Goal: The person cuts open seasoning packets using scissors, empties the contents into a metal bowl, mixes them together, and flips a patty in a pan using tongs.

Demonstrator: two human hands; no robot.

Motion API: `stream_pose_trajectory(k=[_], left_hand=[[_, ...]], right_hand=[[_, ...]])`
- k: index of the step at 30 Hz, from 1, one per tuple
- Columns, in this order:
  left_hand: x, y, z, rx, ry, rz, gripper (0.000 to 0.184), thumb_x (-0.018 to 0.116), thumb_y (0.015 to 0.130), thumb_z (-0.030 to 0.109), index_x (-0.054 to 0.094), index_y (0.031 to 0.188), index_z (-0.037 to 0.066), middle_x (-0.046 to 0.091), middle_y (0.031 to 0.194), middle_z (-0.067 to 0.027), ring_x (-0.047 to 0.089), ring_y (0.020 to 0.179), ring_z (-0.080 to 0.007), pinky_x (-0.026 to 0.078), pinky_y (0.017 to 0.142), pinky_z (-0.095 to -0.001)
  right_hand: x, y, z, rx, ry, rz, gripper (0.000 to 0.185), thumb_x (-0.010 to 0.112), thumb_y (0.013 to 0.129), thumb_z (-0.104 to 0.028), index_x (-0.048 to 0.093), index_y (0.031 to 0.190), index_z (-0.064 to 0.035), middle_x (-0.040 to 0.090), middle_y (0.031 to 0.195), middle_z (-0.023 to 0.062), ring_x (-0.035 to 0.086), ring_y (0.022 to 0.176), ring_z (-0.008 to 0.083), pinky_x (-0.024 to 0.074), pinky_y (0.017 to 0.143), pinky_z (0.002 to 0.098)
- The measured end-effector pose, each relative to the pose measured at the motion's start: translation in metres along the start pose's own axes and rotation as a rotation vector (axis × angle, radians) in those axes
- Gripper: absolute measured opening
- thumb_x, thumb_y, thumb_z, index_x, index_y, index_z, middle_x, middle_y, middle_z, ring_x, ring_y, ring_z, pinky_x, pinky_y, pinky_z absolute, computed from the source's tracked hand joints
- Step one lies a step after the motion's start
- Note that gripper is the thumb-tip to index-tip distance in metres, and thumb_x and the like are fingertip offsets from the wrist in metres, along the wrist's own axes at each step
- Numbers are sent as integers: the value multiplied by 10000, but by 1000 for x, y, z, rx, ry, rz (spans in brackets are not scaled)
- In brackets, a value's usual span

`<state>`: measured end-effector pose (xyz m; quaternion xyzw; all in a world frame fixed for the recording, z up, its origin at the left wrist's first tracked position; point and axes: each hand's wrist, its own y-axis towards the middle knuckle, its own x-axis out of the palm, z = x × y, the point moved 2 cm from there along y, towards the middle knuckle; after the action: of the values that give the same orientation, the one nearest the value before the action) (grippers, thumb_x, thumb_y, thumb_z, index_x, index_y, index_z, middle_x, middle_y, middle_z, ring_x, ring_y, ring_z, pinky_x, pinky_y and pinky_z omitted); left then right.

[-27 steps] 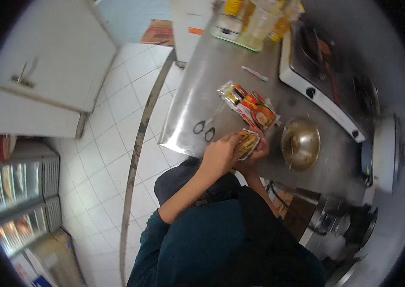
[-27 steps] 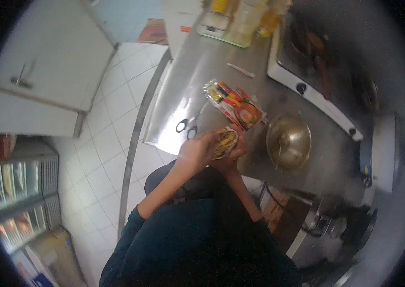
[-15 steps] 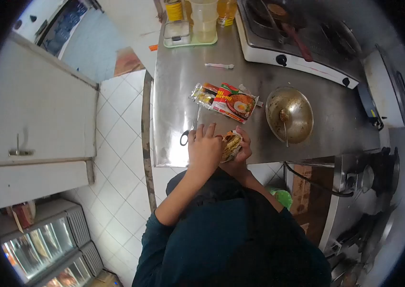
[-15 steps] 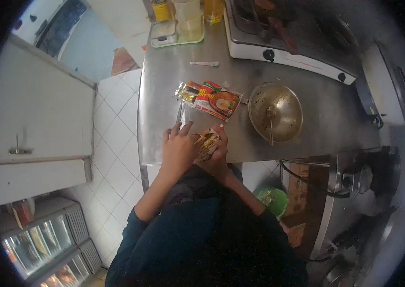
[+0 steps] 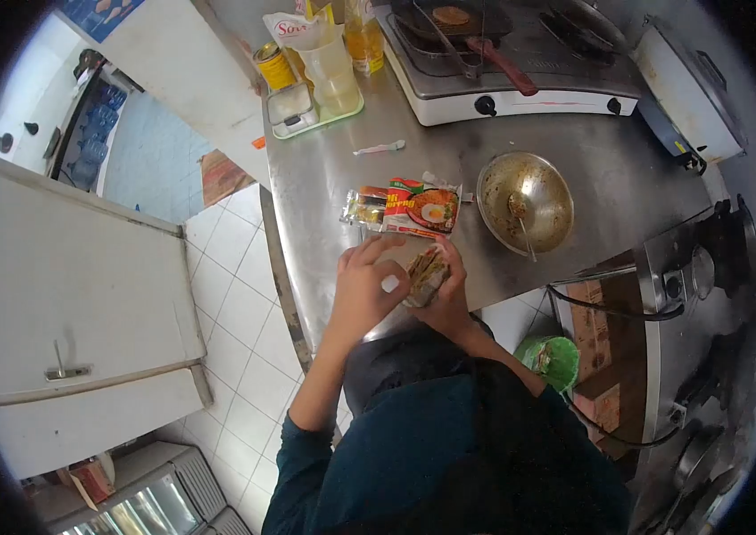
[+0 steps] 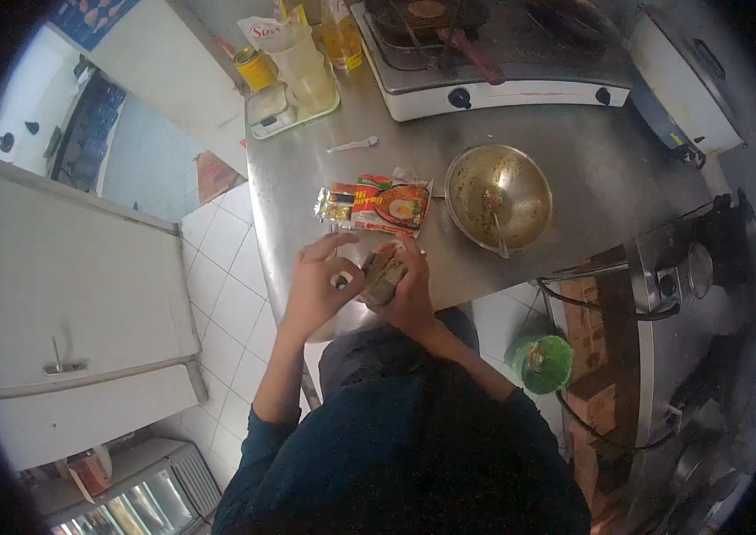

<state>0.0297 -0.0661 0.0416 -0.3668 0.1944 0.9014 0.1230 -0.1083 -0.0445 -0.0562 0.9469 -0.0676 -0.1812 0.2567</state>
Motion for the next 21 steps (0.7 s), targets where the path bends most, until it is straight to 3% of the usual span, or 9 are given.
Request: stream_pose_trajectory(k=[2,5,8,12,15,18,21], left_hand=[[-11,6,-9,-42,-345,58,52,566,680,70,537,639,57,574,849,-78,541,844,-189,389,721,-271],[-19,1,-53,-350,-721,139,115,503,717,-14,453,643,57,471,655,6,444,592,-75,332,539,-170],[-24,-4,-81,-456,-841,291,135,461,756,-5,418,655,75,372,623,59,313,553,-17,259,490,-174],[-10,-22,-108,-569,-904,359,147,450,769,-3,399,664,87,395,626,47,333,560,-22,265,504,-167],[5,-27,-105,-551,-904,421,147,448,766,-10,400,666,87,397,620,47,340,552,-27,273,502,-169],[17,-28,-89,-598,-1051,419,116,468,790,-2,432,707,71,478,661,18,424,582,-35,343,539,-182],[32,-27,-77,-590,-1059,434,101,542,786,27,457,742,59,534,694,-6,478,615,-35,379,546,-183]], right_hand=[[-6,7,1,51,-142,-96,943,768,500,-212,172,1212,-48,306,1189,218,376,1058,345,309,865,471],[-11,29,-4,305,-454,-339,1020,767,487,-232,127,1261,-56,293,1222,199,365,1069,340,308,866,483],[-4,42,12,485,-663,-517,1039,768,487,-278,118,1275,-89,287,1246,170,327,1107,346,285,882,501],[7,50,16,452,-865,-549,1009,762,503,-354,163,1272,-96,288,1249,164,275,1153,347,248,923,501],[14,52,13,96,-420,-378,953,757,514,-377,234,1257,-89,278,1248,166,228,1185,349,230,952,478],[25,48,-3,600,473,-363,852,738,549,-381,316,1232,-96,273,1244,164,211,1194,349,220,963,454],[12,58,-35,-43,-214,-321,787,746,558,-311,361,1220,-127,304,1224,155,285,1163,336,279,931,439]])
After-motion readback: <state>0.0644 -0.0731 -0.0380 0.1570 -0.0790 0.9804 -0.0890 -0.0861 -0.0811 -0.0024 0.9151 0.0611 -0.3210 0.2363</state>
